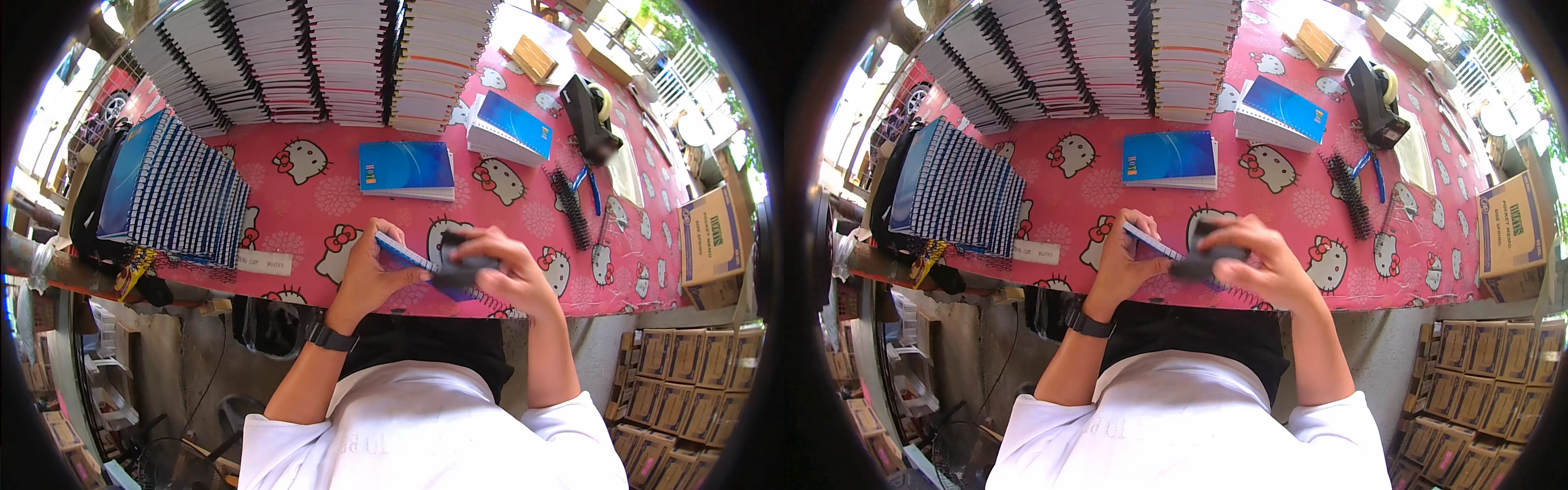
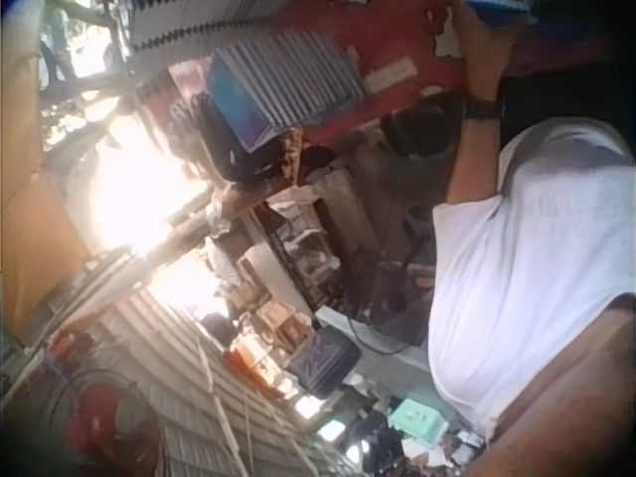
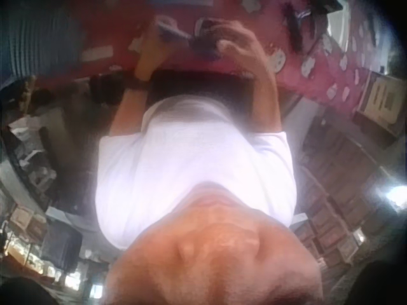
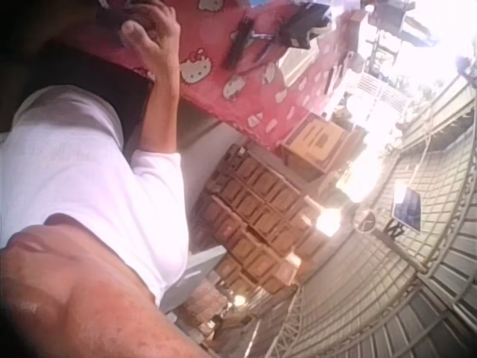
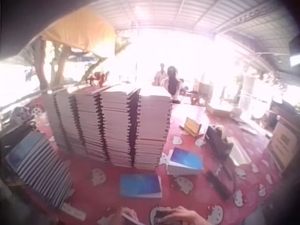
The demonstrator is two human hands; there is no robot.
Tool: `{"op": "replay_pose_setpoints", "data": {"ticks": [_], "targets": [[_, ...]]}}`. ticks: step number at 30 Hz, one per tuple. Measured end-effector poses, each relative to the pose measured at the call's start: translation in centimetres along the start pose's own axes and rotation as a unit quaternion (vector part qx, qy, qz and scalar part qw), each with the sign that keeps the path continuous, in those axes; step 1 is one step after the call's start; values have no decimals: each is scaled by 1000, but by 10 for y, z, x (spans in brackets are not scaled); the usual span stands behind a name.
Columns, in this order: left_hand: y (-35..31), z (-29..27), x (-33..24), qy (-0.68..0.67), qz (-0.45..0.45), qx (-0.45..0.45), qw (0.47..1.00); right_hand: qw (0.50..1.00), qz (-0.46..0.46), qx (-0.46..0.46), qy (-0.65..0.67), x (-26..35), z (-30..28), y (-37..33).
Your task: The person binds spiral notebooks by threading a plastic spiral through the punched holes of the paper and covers, then trims the excess spiral with pliers.
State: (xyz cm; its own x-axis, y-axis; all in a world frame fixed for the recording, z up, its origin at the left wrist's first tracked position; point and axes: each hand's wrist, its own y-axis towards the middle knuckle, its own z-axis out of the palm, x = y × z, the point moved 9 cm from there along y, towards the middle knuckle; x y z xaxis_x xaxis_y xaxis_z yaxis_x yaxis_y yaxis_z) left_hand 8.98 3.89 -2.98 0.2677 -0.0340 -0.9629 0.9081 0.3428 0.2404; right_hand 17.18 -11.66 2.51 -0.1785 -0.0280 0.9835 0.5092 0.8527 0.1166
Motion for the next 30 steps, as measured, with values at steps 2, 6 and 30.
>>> {"op": "replay_pose_setpoints", "data": {"ticks": [2,6,30], "targets": [[-1,0,-1,36,19,11,999,969,38,-109,-218,-4,-19,9],[0,-2,4,6,16,-7,1000,997,-43,49,-39,18,16,10],[0,37,-77,235,100,56,965,923,-118,-160,-331,74,5,-7]]}}
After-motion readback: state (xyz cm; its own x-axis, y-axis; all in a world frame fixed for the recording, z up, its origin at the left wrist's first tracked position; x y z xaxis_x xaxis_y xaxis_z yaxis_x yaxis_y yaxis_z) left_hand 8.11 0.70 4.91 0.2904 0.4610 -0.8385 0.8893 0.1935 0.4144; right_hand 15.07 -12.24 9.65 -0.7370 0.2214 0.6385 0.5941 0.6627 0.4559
